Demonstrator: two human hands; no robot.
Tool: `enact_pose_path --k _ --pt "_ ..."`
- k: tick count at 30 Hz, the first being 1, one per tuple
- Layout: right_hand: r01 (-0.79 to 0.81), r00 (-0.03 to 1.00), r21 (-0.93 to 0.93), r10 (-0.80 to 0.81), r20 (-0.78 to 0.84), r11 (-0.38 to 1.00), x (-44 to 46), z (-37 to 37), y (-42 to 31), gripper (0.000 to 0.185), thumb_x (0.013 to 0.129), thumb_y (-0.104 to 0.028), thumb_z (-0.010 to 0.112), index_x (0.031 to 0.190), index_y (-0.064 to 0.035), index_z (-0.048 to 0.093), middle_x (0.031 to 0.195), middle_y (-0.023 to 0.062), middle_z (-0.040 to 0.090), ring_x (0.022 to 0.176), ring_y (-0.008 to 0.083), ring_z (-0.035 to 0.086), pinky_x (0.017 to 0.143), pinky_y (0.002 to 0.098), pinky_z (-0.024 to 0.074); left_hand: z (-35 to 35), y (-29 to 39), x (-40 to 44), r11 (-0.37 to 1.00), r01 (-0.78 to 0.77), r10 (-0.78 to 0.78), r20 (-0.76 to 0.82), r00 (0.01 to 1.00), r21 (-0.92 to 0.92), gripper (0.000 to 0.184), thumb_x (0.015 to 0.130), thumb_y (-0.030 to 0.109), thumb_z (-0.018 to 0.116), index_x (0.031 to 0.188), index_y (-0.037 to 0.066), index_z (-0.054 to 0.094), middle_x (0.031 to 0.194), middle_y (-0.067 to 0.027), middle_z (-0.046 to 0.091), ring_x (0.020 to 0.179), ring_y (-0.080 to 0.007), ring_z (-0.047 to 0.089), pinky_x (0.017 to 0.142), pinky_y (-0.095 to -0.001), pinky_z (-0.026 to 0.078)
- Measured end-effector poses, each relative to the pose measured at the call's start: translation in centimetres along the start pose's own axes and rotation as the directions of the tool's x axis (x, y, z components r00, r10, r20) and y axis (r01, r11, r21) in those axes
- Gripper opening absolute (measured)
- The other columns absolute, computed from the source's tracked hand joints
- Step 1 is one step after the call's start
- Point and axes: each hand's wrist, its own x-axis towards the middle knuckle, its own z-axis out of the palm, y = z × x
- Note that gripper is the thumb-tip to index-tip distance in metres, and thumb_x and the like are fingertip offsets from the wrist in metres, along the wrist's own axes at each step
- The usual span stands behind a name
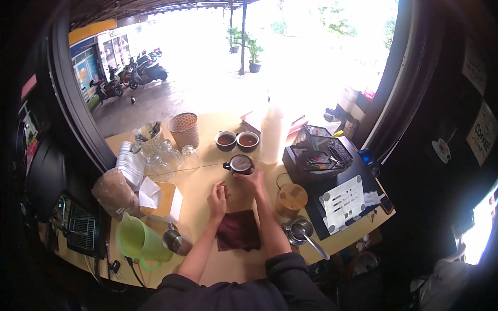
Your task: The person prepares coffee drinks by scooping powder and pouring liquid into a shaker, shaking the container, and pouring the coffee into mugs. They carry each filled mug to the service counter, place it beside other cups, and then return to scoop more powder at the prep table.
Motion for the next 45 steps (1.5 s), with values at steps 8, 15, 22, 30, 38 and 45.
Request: enact_pose_path --k 8,15,22,30,38,45 --pt "0.040 0.998 0.045 -0.038 -0.056 0.998 3.0 0.9 2.1 0.069 0.048 -0.017 0.085 0.108 0.0040 0.057 0.097 0.0130 0.066 0.089 0.0201 0.063 0.082 0.0307 0.0487 -0.1 -0.5 -0.1 0.993 0.086 -0.082 0.061 0.995 -0.076 0.024 0.093 0.014 0.045 0.109 0.000 0.056 0.091 -0.0108 0.063 0.081 -0.0154 0.062 0.071 -0.0283 0.054" --pt "0.030 0.997 -0.045 -0.033 -0.070 0.999 4.0 0.7 0.2 0.064 0.048 -0.011 0.083 0.106 0.0021 0.059 0.093 0.0124 0.067 0.085 0.0196 0.064 0.078 0.0307 0.0500 -0.1 0.0 -0.2 0.995 0.043 -0.038 0.061 0.997 -0.086 0.021 0.092 0.009 0.046 0.107 -0.002 0.056 0.091 -0.0110 0.063 0.082 -0.0156 0.062 0.071 -0.0283 0.054" --pt "0.021 0.999 -0.023 -0.022 -0.038 1.000 4.7 0.7 0.2 0.066 0.048 -0.011 0.083 0.107 0.0028 0.059 0.093 0.0116 0.067 0.088 0.0190 0.065 0.078 0.0295 0.0510 -0.2 0.3 -0.3 0.996 0.036 -0.031 0.063 0.998 -0.079 0.020 0.091 0.008 0.047 0.106 -0.002 0.057 0.091 -0.0112 0.064 0.080 -0.0155 0.063 0.070 -0.0279 0.054" --pt "0.013 1.000 0.098 -0.014 0.005 0.995 7.0 1.4 3.3 0.070 0.046 -0.011 0.084 0.109 0.0032 0.057 0.095 0.0114 0.067 0.086 0.0186 0.065 0.076 0.0292 0.0525 -0.1 0.3 -0.3 0.997 0.036 -0.032 0.060 0.998 -0.070 0.020 0.090 0.007 0.049 0.105 -0.002 0.057 0.090 -0.0121 0.064 0.079 -0.0161 0.064 0.071 -0.0278 0.054" --pt "0.014 1.000 0.162 -0.016 0.014 0.987 7.4 1.7 3.5 0.067 0.046 -0.013 0.085 0.106 -0.0019 0.059 0.094 0.0088 0.067 0.087 0.0182 0.065 0.079 0.0286 0.0513 -0.2 0.3 -0.3 0.997 0.032 -0.028 0.055 0.998 -0.070 0.019 0.089 0.006 0.049 0.104 -0.003 0.057 0.089 -0.0121 0.064 0.078 -0.0165 0.064 0.072 -0.0279 0.055" --pt "0.021 0.998 -0.006 -0.022 -0.059 1.000 5.7 1.7 3.9 0.085 0.050 -0.018 0.086 0.122 0.0026 0.047 0.106 0.0149 0.062 0.099 0.0222 0.060 0.085 0.0303 0.0471 -0.1 0.3 -0.4 0.999 -0.013 0.014 0.033 0.999 -0.034 0.019 0.088 0.004 0.049 0.103 -0.002 0.057 0.087 -0.0104 0.065 0.075 -0.0148 0.063 0.066 -0.0268 0.054"
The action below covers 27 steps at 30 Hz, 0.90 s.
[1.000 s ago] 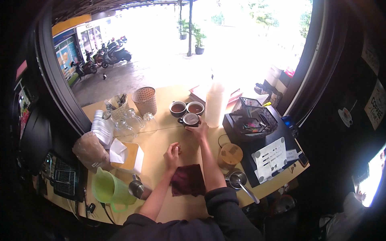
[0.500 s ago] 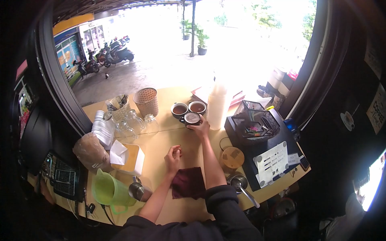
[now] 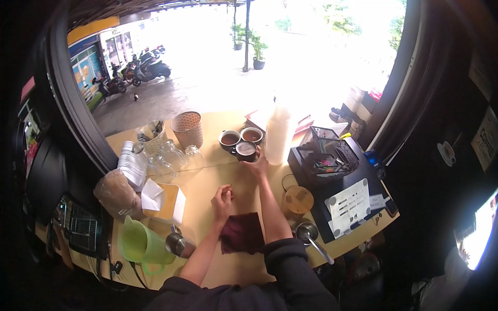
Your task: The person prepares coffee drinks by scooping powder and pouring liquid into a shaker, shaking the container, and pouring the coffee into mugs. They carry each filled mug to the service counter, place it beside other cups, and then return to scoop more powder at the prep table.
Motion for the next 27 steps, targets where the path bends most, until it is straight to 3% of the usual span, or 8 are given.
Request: enact_pose_path --k 4,8,13,15,18,22,24,27 --pt "0.034 0.990 -0.251 -0.068 -0.127 0.967 -4.2 -1.1 -1.2 0.087 0.054 -0.020 0.084 0.126 0.0046 0.043 0.112 0.0227 0.058 0.107 0.0276 0.057 0.085 0.0314 0.0468 0.0 -0.7 0.1 1.000 0.018 -0.018 0.022 1.000 -0.005 0.018 0.087 0.004 0.050 0.102 -0.002 0.058 0.084 -0.0091 0.065 0.072 -0.0134 0.063 0.064 -0.0257 0.053" --pt "-0.243 0.970 -0.164 0.240 -0.039 0.956 -12.6 -3.1 -6.0 0.053 0.066 -0.019 0.076 0.111 0.0012 0.058 0.110 0.0194 0.060 0.100 0.0280 0.060 0.080 0.0340 0.0489 -0.1 -0.9 0.3 0.999 0.016 -0.015 0.021 1.000 -0.036 0.016 0.087 0.003 0.050 0.099 -0.001 0.059 0.081 -0.0073 0.065 0.070 -0.0121 0.062 0.062 -0.0250 0.052" --pt "0.039 0.984 -0.318 -0.091 -0.151 0.947 -23.5 -6.8 -9.7 0.039 0.072 -0.017 0.071 0.105 -0.0003 0.061 0.104 0.0149 0.064 0.094 0.0269 0.063 0.083 0.0340 0.0485 0.3 -1.1 0.1 1.000 -0.020 0.020 0.005 1.000 -0.020 0.019 0.086 0.006 0.050 0.101 0.000 0.061 0.087 -0.0125 0.067 0.076 -0.0182 0.065 0.067 -0.0287 0.051" --pt "-0.138 0.985 -0.194 0.113 -0.132 0.971 -26.9 -9.0 -11.9 0.033 0.073 -0.018 0.070 0.100 -0.0003 0.063 0.104 0.0147 0.064 0.099 0.0263 0.061 0.087 0.0338 0.0464 0.2 2.0 -1.4 0.998 -0.041 0.035 0.100 0.994 0.051 0.019 0.086 0.007 0.051 0.101 0.000 0.061 0.089 -0.0133 0.067 0.080 -0.0207 0.065 0.071 -0.0304 0.051" --pt "-0.145 0.960 -0.227 0.080 -0.270 0.963 -31.9 -11.3 -15.0 0.031 0.074 -0.019 0.070 0.097 -0.0003 0.064 0.104 0.0146 0.064 0.102 0.0251 0.060 0.090 0.0335 0.0447 0.1 5.3 -4.6 0.979 -0.121 0.078 0.246 0.966 0.163 0.020 0.085 0.010 0.053 0.100 -0.001 0.061 0.094 -0.0150 0.066 0.088 -0.0261 0.064 0.081 -0.0338 0.048" --pt "-0.162 0.870 -0.202 0.043 -0.491 0.966 -39.0 -13.6 -16.5 0.027 0.074 -0.019 0.069 0.096 -0.0030 0.065 0.101 0.0129 0.065 0.098 0.0249 0.061 0.087 0.0328 0.0452 0.0 10.5 -10.2 0.959 -0.283 0.236 0.497 0.835 0.021 0.021 0.086 0.008 0.053 0.102 -0.002 0.061 0.096 -0.0157 0.065 0.087 -0.0239 0.064 0.081 -0.0326 0.048" --pt "-0.210 0.812 -0.230 0.039 -0.583 0.950 -42.7 -14.8 -17.3 0.026 0.074 -0.018 0.069 0.095 -0.0030 0.065 0.099 0.0120 0.065 0.097 0.0235 0.062 0.087 0.0323 0.0455 -0.1 12.2 -13.3 0.985 -0.093 0.163 0.640 0.750 -0.142 0.021 0.087 0.007 0.052 0.103 -0.004 0.060 0.094 -0.0142 0.066 0.086 -0.0185 0.064 0.077 -0.0295 0.049" --pt "-0.296 0.735 -0.190 0.096 -0.671 0.936 -49.0 -16.5 -18.1 0.026 0.073 -0.013 0.071 0.097 -0.0021 0.064 0.097 0.0096 0.065 0.096 0.0199 0.062 0.087 0.0295 0.0458 0.3 11.7 -18.1 0.963 -0.105 0.258 0.730 0.633 -0.250 0.021 0.088 0.005 0.051 0.104 -0.005 0.060 0.094 -0.0135 0.065 0.088 -0.0163 0.063 0.076 -0.0269 0.049"
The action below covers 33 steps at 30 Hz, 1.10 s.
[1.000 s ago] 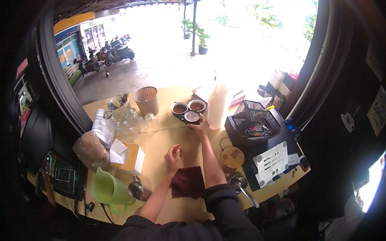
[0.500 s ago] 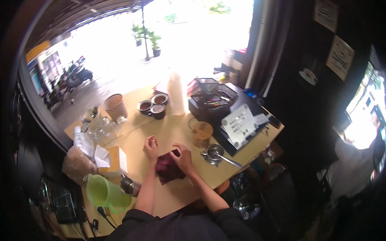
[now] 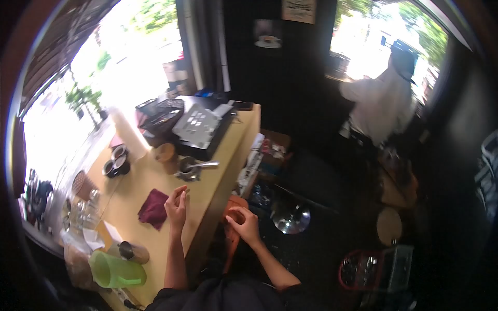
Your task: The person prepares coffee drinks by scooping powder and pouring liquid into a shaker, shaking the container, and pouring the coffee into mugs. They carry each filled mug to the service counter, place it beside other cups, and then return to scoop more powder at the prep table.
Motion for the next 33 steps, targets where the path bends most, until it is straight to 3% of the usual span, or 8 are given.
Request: enact_pose_path --k 5,10,16,20,24,30,32,33 --pt "-0.109 0.987 -0.205 0.082 -0.138 0.973 -9.5 -8.2 2.5 0.031 0.074 -0.021 0.072 0.099 -0.0048 0.063 0.096 0.0092 0.066 0.096 0.0206 0.061 0.085 0.0314 0.0456 6.4 1.3 -7.7 0.999 0.050 -0.041 0.410 0.911 -0.011 0.018 0.088 0.006 0.052 0.102 -0.004 0.060 0.088 -0.0103 0.066 0.085 -0.0108 0.061 0.074 -0.0237 0.048" --pt "-0.413 0.908 -0.261 0.373 -0.190 0.872 -24.5 -14.0 4.3 0.038 0.072 -0.030 0.073 0.101 -0.0074 0.063 0.094 0.0105 0.066 0.093 0.0214 0.062 0.084 0.0334 0.0467 12.6 0.7 -19.9 0.993 0.108 -0.046 0.700 0.713 -0.044 0.016 0.087 0.007 0.055 0.099 0.000 0.062 0.077 -0.0067 0.065 0.075 -0.0085 0.059 0.065 -0.0234 0.046" --pt "-0.795 0.595 -0.175 0.690 -0.413 0.581 -46.4 -16.8 6.2 0.043 0.070 -0.037 0.072 0.099 -0.0065 0.064 0.087 0.0107 0.066 0.083 0.0212 0.064 0.075 0.0331 0.0493 17.8 0.3 -35.4 0.995 0.007 -0.099 0.961 0.259 0.101 0.020 0.084 0.017 0.059 0.099 0.005 0.066 0.080 -0.0104 0.067 0.074 -0.0132 0.061 0.068 -0.0271 0.047" --pt "-0.939 0.257 0.049 0.787 -0.560 0.342 -59.4 -16.2 7.3 0.043 0.070 -0.037 0.073 0.100 -0.0067 0.065 0.087 0.0105 0.067 0.082 0.0211 0.064 0.075 0.0321 0.0491 21.7 -2.3 -44.8 0.986 0.083 -0.143 0.989 -0.033 0.145 0.021 0.085 0.018 0.059 0.099 0.004 0.067 0.078 -0.0059 0.065 0.071 -0.0123 0.059 0.066 -0.0268 0.046" --pt "-0.925 0.064 0.262 0.794 -0.604 0.274 -69.2 -14.4 8.6 0.039 0.070 -0.039 0.073 0.095 -0.0088 0.067 0.088 0.0079 0.068 0.082 0.0204 0.064 0.076 0.0320 0.0483 25.6 -4.5 -50.5 0.935 0.113 -0.281 0.897 -0.341 0.336 0.018 0.085 0.016 0.057 0.093 0.002 0.066 0.074 -0.0043 0.063 0.062 -0.0135 0.058 0.054 -0.0280 0.046" --pt "-0.832 -0.334 0.551 0.743 -0.579 0.056 -79.9 -10.0 12.3 0.032 0.074 -0.039 0.070 0.083 -0.0090 0.068 0.074 0.0032 0.066 0.064 0.0169 0.063 0.061 0.0316 0.0496 31.7 -6.1 -55.6 0.778 0.005 -0.537 0.669 -0.514 0.628 0.019 0.088 0.018 0.052 0.093 0.004 0.062 0.074 -0.0067 0.062 0.055 -0.0186 0.057 0.046 -0.0339 0.046" --pt "-0.674 -0.497 0.718 0.826 -0.265 -0.175 -82.1 -8.4 12.3 0.032 0.075 -0.040 0.068 0.081 -0.0086 0.067 0.070 0.0016 0.065 0.058 0.0150 0.062 0.054 0.0320 0.0491 33.3 -6.8 -56.5 0.771 -0.116 -0.579 0.614 -0.536 0.626 0.022 0.088 0.022 0.051 0.095 0.004 0.061 0.074 -0.0079 0.062 0.056 -0.0221 0.059 0.047 -0.0373 0.048" --pt "-0.636 -0.516 0.753 0.818 -0.253 -0.168 -82.5 -8.0 11.9 0.032 0.075 -0.040 0.068 0.081 -0.0086 0.067 0.070 0.0016 0.065 0.058 0.0150 0.062 0.054 0.0320 0.0491 34.1 -7.0 -56.7 0.756 -0.182 -0.610 0.577 -0.543 0.629 0.022 0.088 0.022 0.051 0.095 0.004 0.061 0.075 -0.0083 0.063 0.056 -0.0226 0.059 0.047 -0.0377 0.048"
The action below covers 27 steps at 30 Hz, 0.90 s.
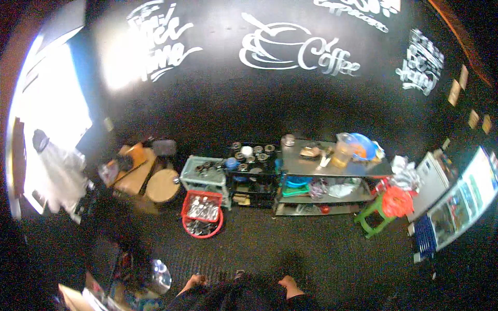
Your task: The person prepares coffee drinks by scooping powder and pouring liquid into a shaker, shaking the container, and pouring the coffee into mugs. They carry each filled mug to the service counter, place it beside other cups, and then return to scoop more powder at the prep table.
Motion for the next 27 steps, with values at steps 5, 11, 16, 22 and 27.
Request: enact_pose_path --k 5,11,16,22,27 --pt "-0.020 0.985 0.463 0.096 -0.140 0.886 0.2 -0.9 2.7 0.029 0.077 -0.037 0.066 0.082 -0.0084 0.066 0.073 0.0020 0.066 0.059 0.0140 0.062 0.053 0.0310 0.0491 -0.7 6.1 5.2 0.976 0.203 -0.214 0.163 0.963 0.080 0.026 0.087 0.025 0.051 0.098 0.004 0.061 0.079 -0.0104 0.064 0.059 -0.0251 0.060 0.049 -0.0398 0.049" --pt "-0.061 0.969 0.668 0.204 -0.138 0.742 2.6 0.4 7.8 0.032 0.077 -0.035 0.065 0.095 -0.0088 0.063 0.081 0.0049 0.066 0.065 0.0177 0.063 0.056 0.0334 0.0512 3.5 14.6 11.6 0.940 0.338 -0.261 0.561 0.786 -0.037 0.031 0.086 0.029 0.052 0.100 0.004 0.061 0.083 -0.0129 0.065 0.062 -0.0281 0.061 0.051 -0.0422 0.050" --pt "0.124 0.957 0.945 -0.215 -0.194 -0.304 3.8 2.2 15.7 0.043 0.077 -0.033 0.063 0.107 -0.0054 0.053 0.087 0.0143 0.063 0.072 0.0262 0.063 0.069 0.0365 0.0529 13.7 19.2 16.2 0.931 0.359 -0.168 0.791 0.588 -0.069 0.035 0.085 0.031 0.052 0.103 0.003 0.061 0.088 -0.0153 0.065 0.067 -0.0311 0.062 0.055 -0.0445 0.051" --pt "-0.029 0.983 0.999 -0.183 0.023 -0.030 8.7 -11.4 21.6 0.027 0.079 -0.028 0.056 0.097 -0.0080 0.056 0.079 0.0124 0.063 0.068 0.0232 0.061 0.058 0.0340 0.0479 29.0 20.7 19.4 0.936 0.278 0.088 0.910 0.406 -0.215 0.031 0.086 0.024 0.047 0.101 0.001 0.061 0.085 -0.0142 0.064 0.068 -0.0321 0.062 0.055 -0.0411 0.051" --pt "0.092 0.994 0.996 0.053 -0.091 -0.013 18.9 -25.6 24.0 0.026 0.084 -0.028 0.047 0.085 -0.0067 0.062 0.079 0.0151 0.063 0.064 0.0274 0.060 0.050 0.0424 0.0458 36.7 24.6 20.6 0.985 -0.169 0.164 0.527 0.834 -0.038 0.024 0.086 0.021 0.049 0.089 0.003 0.064 0.075 -0.0102 0.064 0.059 -0.0232 0.060 0.049 -0.0323 0.049"
